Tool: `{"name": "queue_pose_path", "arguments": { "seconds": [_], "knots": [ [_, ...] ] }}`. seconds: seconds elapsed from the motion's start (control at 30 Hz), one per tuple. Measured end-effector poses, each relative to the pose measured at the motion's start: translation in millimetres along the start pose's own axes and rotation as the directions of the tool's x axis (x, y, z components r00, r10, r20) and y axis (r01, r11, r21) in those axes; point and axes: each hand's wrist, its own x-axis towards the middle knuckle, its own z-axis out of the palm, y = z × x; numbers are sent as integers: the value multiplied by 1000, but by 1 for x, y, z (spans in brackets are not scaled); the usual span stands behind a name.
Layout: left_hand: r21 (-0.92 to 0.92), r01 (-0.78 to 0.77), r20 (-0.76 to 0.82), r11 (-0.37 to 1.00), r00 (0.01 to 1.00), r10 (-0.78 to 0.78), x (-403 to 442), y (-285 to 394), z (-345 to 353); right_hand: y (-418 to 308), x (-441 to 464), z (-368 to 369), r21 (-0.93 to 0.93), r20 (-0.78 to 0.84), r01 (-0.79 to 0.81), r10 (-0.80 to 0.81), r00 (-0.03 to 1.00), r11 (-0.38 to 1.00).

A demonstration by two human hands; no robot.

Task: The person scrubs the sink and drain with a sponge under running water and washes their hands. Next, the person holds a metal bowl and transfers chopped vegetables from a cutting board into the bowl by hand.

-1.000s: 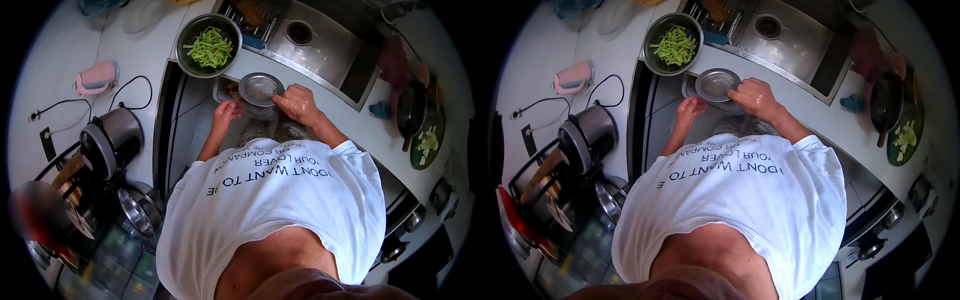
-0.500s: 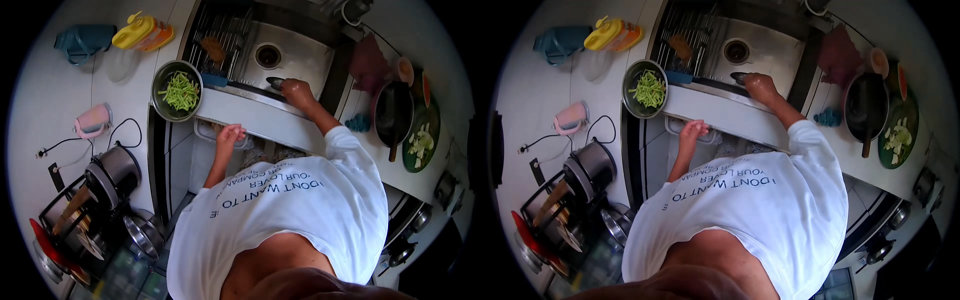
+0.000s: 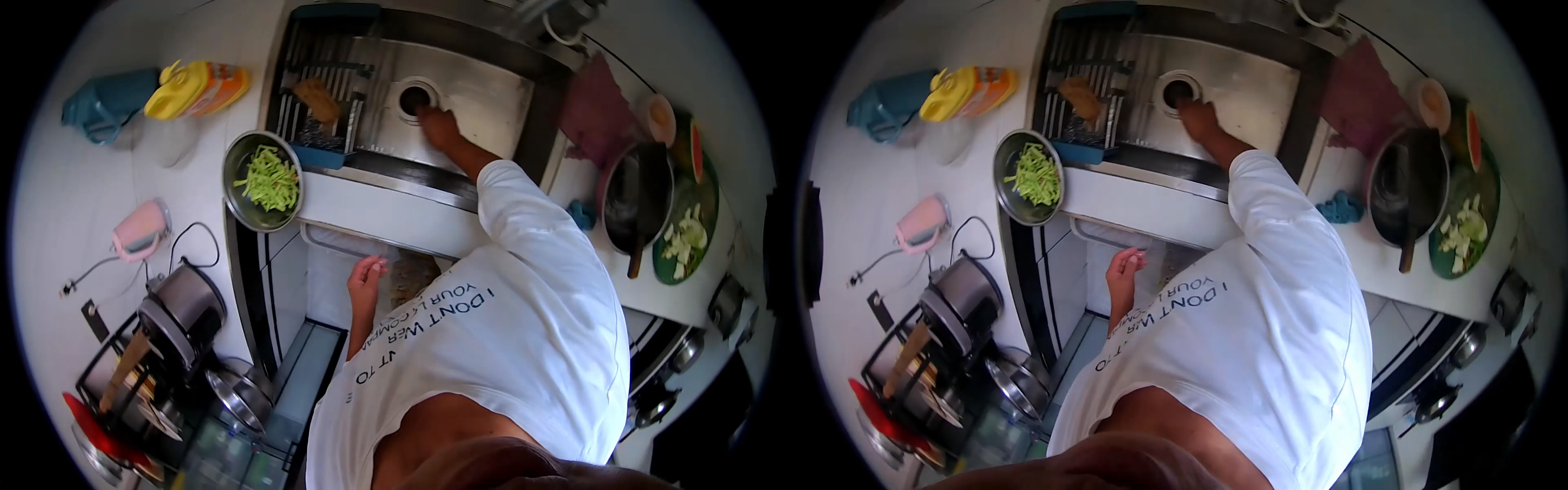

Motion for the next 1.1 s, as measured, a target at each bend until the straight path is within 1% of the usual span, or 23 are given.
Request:
{"name": "queue_pose_path", "arguments": {
  "seconds": [0.03, 0.07, 0.1, 0.17, 0.27, 0.3, 0.37, 0.43, 0.47, 0.57, 0.67, 0.77, 0.87, 0.97, 1.0, 1.03, 1.07, 1.1],
  "knots": [
    [12, 0, 15, 1000, 1000, 0, 2, -2, 2, -4, -17, -4, 41, 43, 62, -64, 997, 997],
    [20, -2, 25, 1000, 1000, 1, 3, -3, 4, -4, -37, -12, 33, 154, 133, -137, 979, 991],
    [9, -7, 45, 1000, 999, 6, 4, -4, 7, -4, -54, -22, 85, 313, 134, -154, 937, 987],
    [-10, -22, 72, 1000, 997, 22, 11, -2, 11, 2, -79, -38, 111, 560, -5, -58, 827, 994],
    [12, -51, 103, 999, 993, 49, 22, 1, 12, 46, -96, -43, 9, 539, -201, 165, 826, 979],
    [6, -55, 102, 998, 993, 54, 25, 3, 12, 71, -93, -19, 57, 437, -367, 307, 845, 929],
    [-5, -62, 97, 998, 993, 63, 28, 5, 13, 102, -91, 4, 112, 249, -449, 413, 876, 886],
    [-7, -77, 109, 997, 991, 77, 29, 4, 15, 110, -84, 13, 205, 53, -519, 520, 852, 830],
    [-5, -85, 110, 996, 990, 85, 28, 3, 15, 111, -81, 20, 217, 15, -536, 546, 838, 816],
    [44, -101, 100, 994, 990, 96, 18, 4, 13, 95, -73, 23, 138, 17, -508, 511, 860, 850],
    [58, -80, 71, 995, 995, 76, 10, -13, 0, 82, -67, 15, 64, 76, -556, 551, 831, 829],
    [87, -47, 43, 995, 998, 44, 1, -14, -4, 85, -64, 23, 27, 71, -466, 463, 883, 884],
    [76, -86, 52, 993, 995, 82, -3, -23, -8, 100, -58, 35, 12, 98, -393, 390, 916, 920],
    [48, -71, 26, 996, 997, 70, -6, -20, -9, 122, -54, 21, 154, -46, -336, 347, 937, 929],
    [42, -71, 25, 997, 997, 70, -8, -20, -11, 149, -46, 42, 206, 6, -250, 254, 967, 946],
    [37, -71, 28, 997, 997, 70, -8, -20, -13, 147, -49, 31, 412, 8, -329, 357, 934, 850],
    [31, -75, 36, 997, 997, 74, -8, -20, -15, 148, -52, 16, 597, 29, -381, 455, 890, 706],
    [37, -86, 41, 996, 996, 85, -7, -21, -18, 148, -57, -3, 752, 68, -401, 543, 837, 523]
  ]
}}
